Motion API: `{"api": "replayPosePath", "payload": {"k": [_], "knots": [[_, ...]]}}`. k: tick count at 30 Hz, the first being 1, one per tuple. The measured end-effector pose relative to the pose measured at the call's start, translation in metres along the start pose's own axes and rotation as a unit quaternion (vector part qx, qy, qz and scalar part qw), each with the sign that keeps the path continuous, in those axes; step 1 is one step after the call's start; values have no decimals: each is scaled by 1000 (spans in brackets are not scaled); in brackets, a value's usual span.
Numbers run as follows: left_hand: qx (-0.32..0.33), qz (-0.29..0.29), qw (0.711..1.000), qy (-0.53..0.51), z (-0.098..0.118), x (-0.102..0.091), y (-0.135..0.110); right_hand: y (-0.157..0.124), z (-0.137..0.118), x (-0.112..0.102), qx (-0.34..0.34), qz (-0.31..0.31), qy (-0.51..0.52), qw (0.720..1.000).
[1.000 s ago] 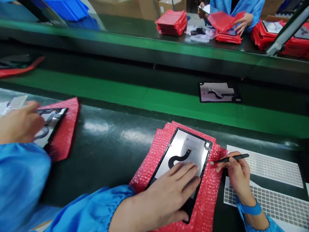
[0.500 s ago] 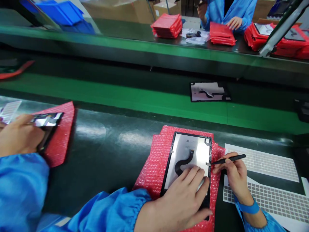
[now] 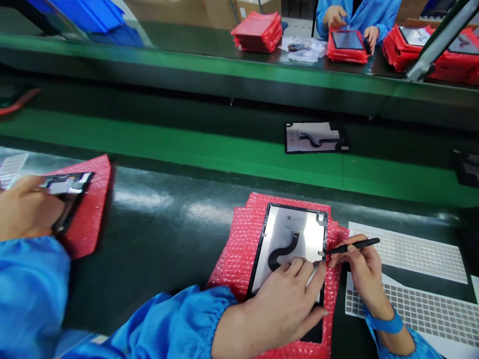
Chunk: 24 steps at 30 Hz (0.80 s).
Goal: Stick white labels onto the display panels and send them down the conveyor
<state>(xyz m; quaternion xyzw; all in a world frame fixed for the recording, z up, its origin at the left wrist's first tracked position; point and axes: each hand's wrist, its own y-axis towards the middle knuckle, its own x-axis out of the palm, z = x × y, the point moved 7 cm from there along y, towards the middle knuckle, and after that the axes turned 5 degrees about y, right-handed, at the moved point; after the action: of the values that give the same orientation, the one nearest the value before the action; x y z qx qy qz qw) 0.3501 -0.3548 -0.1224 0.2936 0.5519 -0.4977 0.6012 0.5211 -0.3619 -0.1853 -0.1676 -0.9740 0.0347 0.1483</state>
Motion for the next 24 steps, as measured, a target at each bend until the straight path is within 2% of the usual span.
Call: {"api": "replayPosePath", "payload": {"k": [14,24], "knots": [[-14,-19,1000,-11,-3,8,3,-1,3,-3,17,-1,-16,1000],[-20,-5,1000,5,-3,7,4,0,0,0,21,-2,-18,1000]]}}
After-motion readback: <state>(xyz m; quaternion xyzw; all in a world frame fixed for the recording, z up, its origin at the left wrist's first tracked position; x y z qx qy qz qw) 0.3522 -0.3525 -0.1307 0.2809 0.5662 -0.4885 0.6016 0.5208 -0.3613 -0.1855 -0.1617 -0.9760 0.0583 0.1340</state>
